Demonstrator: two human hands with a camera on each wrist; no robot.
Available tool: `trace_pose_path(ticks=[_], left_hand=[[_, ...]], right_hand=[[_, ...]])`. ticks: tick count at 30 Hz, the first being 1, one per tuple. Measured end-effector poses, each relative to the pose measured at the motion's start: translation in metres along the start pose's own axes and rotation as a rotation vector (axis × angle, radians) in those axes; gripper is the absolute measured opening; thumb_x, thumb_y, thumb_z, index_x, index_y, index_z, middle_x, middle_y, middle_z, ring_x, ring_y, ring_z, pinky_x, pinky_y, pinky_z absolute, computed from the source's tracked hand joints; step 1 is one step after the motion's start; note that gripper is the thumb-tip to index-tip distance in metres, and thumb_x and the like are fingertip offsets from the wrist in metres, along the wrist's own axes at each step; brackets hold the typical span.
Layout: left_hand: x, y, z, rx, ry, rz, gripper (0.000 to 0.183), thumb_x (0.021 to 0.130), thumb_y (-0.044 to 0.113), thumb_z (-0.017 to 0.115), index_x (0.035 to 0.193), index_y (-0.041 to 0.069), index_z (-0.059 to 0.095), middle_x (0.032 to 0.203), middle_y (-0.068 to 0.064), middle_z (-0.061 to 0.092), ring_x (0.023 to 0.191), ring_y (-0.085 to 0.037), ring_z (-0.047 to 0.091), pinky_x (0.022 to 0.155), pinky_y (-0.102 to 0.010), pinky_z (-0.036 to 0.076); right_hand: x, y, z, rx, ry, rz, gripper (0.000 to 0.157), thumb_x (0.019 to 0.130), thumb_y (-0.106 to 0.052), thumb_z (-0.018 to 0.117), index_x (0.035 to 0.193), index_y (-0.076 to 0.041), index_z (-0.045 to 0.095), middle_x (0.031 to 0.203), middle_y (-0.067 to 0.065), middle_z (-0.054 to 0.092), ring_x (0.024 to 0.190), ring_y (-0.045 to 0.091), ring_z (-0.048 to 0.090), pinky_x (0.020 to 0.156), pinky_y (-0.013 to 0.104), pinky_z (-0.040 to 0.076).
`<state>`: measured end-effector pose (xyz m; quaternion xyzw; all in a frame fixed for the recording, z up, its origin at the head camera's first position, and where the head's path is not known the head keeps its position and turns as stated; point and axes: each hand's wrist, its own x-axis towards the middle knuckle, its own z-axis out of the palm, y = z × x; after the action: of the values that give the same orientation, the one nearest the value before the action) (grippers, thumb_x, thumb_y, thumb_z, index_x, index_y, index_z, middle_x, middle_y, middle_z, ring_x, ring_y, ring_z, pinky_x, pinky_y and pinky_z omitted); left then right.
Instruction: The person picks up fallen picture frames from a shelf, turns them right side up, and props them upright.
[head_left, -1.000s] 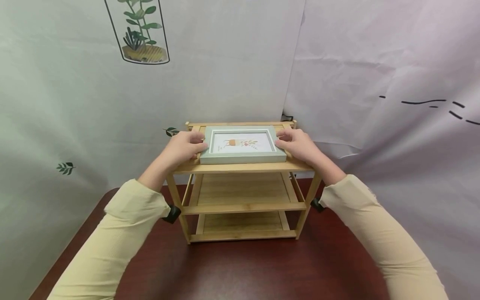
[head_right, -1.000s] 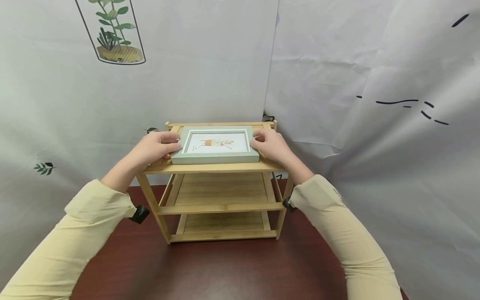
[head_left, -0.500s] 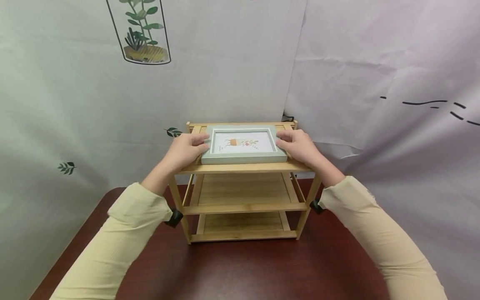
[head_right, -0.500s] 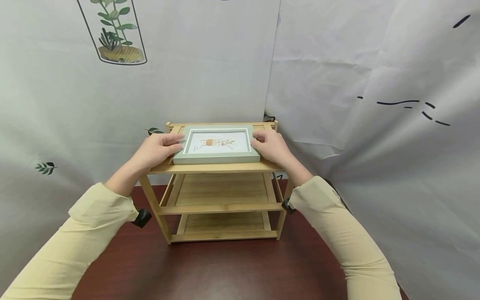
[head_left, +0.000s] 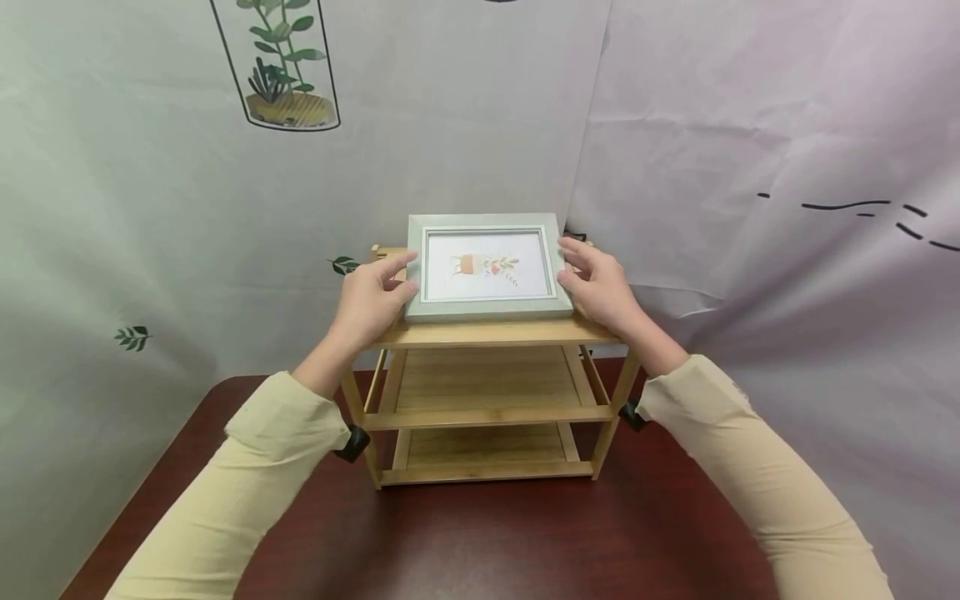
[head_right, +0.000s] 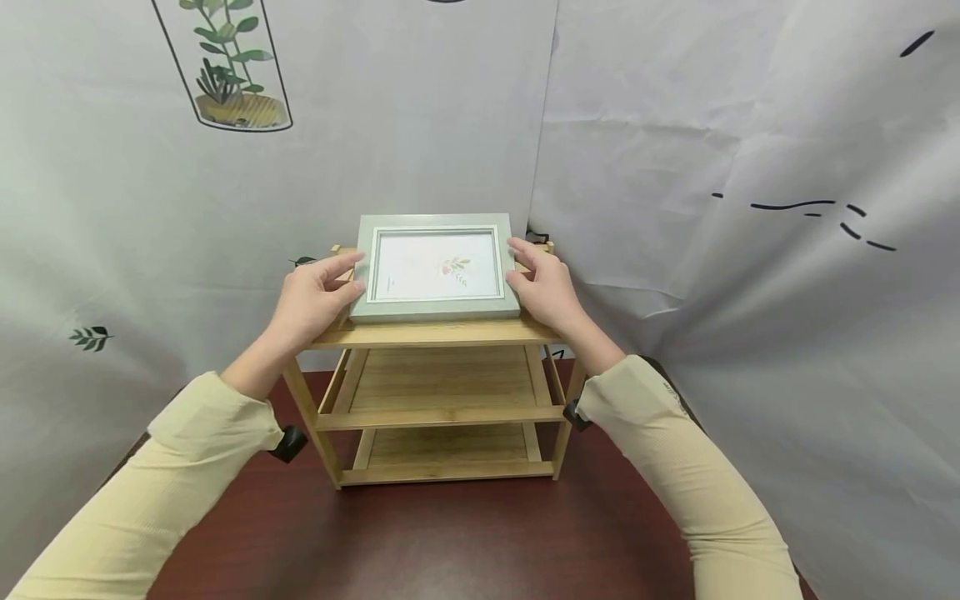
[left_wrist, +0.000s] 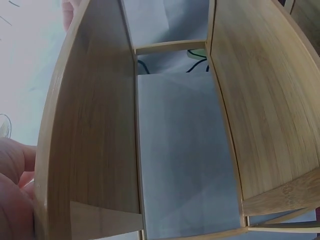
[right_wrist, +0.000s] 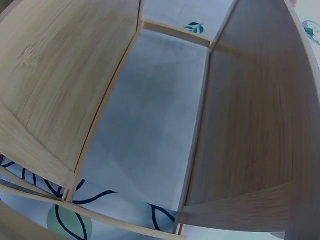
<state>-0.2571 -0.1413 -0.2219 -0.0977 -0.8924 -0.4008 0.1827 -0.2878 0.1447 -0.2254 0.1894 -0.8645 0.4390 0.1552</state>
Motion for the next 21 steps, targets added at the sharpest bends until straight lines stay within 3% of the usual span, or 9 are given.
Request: trace_pose_path(ticks=[7, 18, 21], left_hand=[[-0.004, 0.003, 0.007, -0.027, 0.101, 0.082, 0.051, 0.083, 0.005, 0.056, 0.132, 0.014, 0.043, 0.132, -0.015, 0.044, 0.096, -0.029, 0.061, 0.079, -0.038, 0.050], [-0.013, 0.007, 0.014, -0.011, 0.223, 0.220, 0.059, 0.082, -0.001, 0.055, 0.136, 0.009, 0.034, 0.130, -0.014, 0.047, 0.091, -0.029, 0.061, 0.077, -0.035, 0.051], [-0.016, 0.009, 0.015, -0.011, 0.237, 0.235, 0.061, 0.081, -0.001, 0.055, 0.137, 0.009, 0.033, 0.127, -0.017, 0.048, 0.090, -0.029, 0.061, 0.077, -0.036, 0.051]], right_hand=[[-0.002, 0.001, 0.001, 0.102, 0.074, -0.036, 0.051, 0.086, -0.003, 0.049, 0.135, -0.008, 0.036, 0.133, 0.017, 0.043, 0.105, 0.033, 0.056, 0.089, 0.040, 0.045], [-0.007, 0.000, -0.001, 0.215, 0.112, -0.050, 0.060, 0.084, 0.002, 0.049, 0.139, -0.007, 0.026, 0.130, 0.024, 0.043, 0.110, 0.034, 0.050, 0.092, 0.042, 0.042], [-0.007, -0.001, -0.002, 0.218, 0.120, -0.031, 0.058, 0.084, 0.000, 0.051, 0.137, -0.005, 0.029, 0.126, 0.023, 0.047, 0.108, 0.032, 0.052, 0.089, 0.034, 0.045]])
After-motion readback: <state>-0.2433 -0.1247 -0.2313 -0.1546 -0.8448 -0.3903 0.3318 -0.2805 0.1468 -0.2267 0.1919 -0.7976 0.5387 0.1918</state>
